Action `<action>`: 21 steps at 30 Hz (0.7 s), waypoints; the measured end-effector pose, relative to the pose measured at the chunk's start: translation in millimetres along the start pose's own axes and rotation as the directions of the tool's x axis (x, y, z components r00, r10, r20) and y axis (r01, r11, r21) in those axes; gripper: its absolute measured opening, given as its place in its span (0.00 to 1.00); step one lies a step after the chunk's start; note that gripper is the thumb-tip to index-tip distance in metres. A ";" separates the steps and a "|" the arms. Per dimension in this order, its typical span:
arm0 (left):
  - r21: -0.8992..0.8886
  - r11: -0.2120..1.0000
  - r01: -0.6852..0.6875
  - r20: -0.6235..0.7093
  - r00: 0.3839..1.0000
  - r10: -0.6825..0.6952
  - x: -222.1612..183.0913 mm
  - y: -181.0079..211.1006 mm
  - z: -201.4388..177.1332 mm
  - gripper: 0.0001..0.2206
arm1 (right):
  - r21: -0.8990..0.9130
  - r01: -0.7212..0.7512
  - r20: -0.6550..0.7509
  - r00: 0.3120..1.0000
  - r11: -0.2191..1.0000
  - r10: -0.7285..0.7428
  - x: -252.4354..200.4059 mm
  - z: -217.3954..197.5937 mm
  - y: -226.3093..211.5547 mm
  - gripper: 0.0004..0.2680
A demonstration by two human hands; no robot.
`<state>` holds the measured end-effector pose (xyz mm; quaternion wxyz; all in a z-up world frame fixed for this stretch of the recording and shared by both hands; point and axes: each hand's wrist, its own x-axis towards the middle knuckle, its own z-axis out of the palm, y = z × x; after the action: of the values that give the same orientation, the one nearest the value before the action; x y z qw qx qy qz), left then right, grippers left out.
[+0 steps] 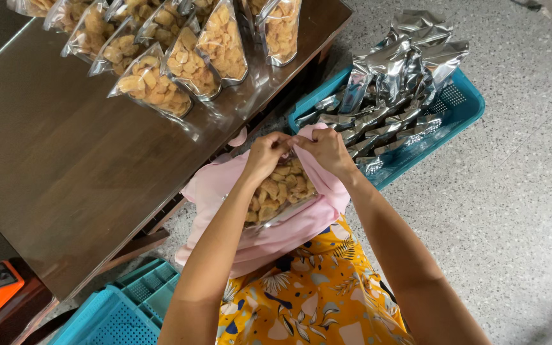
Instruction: The person repeatedly picks up small transparent bags filled with snacks, wipes them with a pink cloth, and places them on a table. The person also handles empty silver foil bags, wiping them and placing them into a blue basket.
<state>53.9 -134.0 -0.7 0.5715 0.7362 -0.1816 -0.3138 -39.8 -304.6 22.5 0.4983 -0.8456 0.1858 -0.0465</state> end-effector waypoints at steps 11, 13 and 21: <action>0.210 0.977 -0.035 -0.087 0.995 0.054 -8.6 -11.5 -1.1 0.06 | -0.161 -0.398 0.314 0.847 0.903 0.429 -71.4 -29.7 17.5 0.16; 0.223 0.975 -0.008 -0.073 0.997 0.025 -8.5 -9.7 0.0 0.06 | -0.178 -0.374 0.305 0.858 0.910 0.413 -70.6 -31.7 19.3 0.15; 0.279 0.938 -0.205 -0.105 0.965 0.242 -15.3 -9.1 5.2 0.06 | -0.193 -0.047 0.197 0.977 0.980 0.086 6.6 2.1 13.5 0.18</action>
<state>38.3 -125.6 -6.3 0.5106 0.8006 -0.2649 -0.1679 -36.7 -311.1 9.1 0.4341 -0.8823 0.1657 0.0749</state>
